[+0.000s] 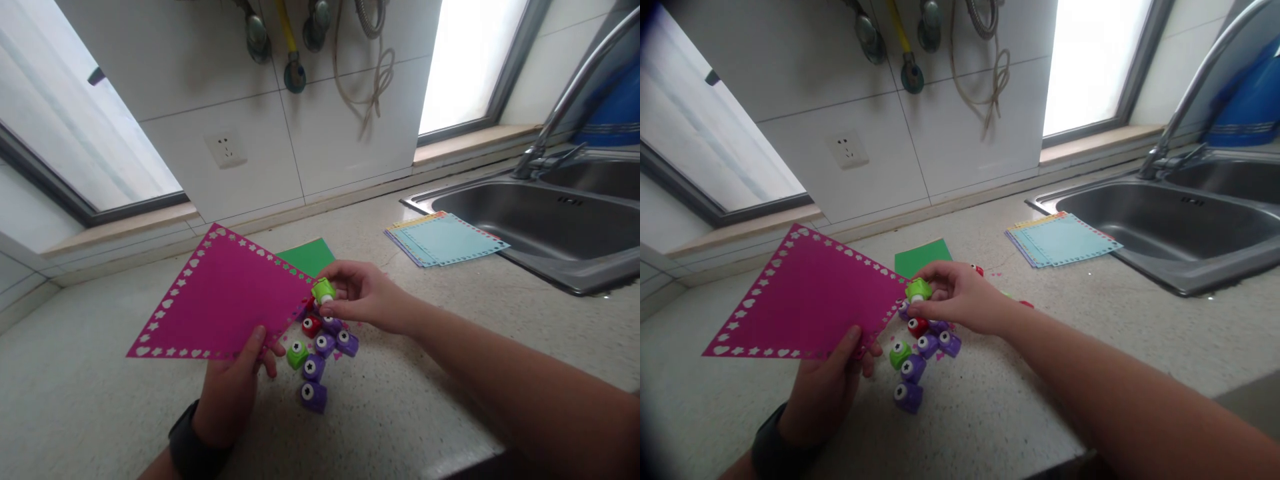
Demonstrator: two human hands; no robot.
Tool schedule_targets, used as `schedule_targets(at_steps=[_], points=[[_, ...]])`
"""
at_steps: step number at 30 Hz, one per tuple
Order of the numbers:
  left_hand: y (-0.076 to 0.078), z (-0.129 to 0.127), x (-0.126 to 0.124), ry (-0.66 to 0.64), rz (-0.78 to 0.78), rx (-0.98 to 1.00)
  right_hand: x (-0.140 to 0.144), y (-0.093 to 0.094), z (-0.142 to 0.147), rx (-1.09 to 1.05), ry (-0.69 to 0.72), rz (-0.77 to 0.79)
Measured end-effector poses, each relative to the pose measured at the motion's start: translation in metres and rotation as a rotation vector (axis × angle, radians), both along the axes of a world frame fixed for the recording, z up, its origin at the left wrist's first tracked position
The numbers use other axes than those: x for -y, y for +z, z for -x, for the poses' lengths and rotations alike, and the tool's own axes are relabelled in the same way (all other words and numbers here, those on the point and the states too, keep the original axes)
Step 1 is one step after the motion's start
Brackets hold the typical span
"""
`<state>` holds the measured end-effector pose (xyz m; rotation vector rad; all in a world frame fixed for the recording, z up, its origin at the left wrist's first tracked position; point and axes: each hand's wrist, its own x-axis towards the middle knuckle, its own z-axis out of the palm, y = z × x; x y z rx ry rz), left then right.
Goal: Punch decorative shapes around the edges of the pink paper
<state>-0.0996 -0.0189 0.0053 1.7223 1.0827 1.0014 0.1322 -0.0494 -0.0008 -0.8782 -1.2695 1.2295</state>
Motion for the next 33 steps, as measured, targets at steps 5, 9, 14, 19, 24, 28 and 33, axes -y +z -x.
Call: schedule_targets(at_steps=[5, 9, 14, 19, 24, 28, 33], points=[[0.003, -0.001, 0.0, 0.039, 0.006, -0.05, -0.001, 0.001, 0.005, -0.081, 0.035, 0.058], [0.001, 0.0, 0.0, 0.047, 0.027, -0.088, -0.001, 0.002, 0.01, -0.118, 0.043, 0.09], [-0.016, 0.007, -0.004, 0.032, 0.059, -0.072, -0.001, 0.0, 0.013, -0.132, 0.047, 0.111], [-0.029, 0.013, -0.008, 0.011, 0.081, -0.041, -0.001, 0.002, 0.014, -0.142, 0.032, 0.111], [-0.026, 0.013, -0.007, -0.009, 0.078, -0.078, -0.001, 0.004, 0.014, -0.132, 0.032, 0.1], [-0.026, 0.013, -0.007, -0.019, 0.063, -0.091, -0.002, 0.003, 0.014, -0.125, 0.025, 0.084], [-0.024, 0.014, -0.006, -0.021, 0.053, -0.093, -0.002, 0.002, 0.015, -0.126, 0.044, 0.066]])
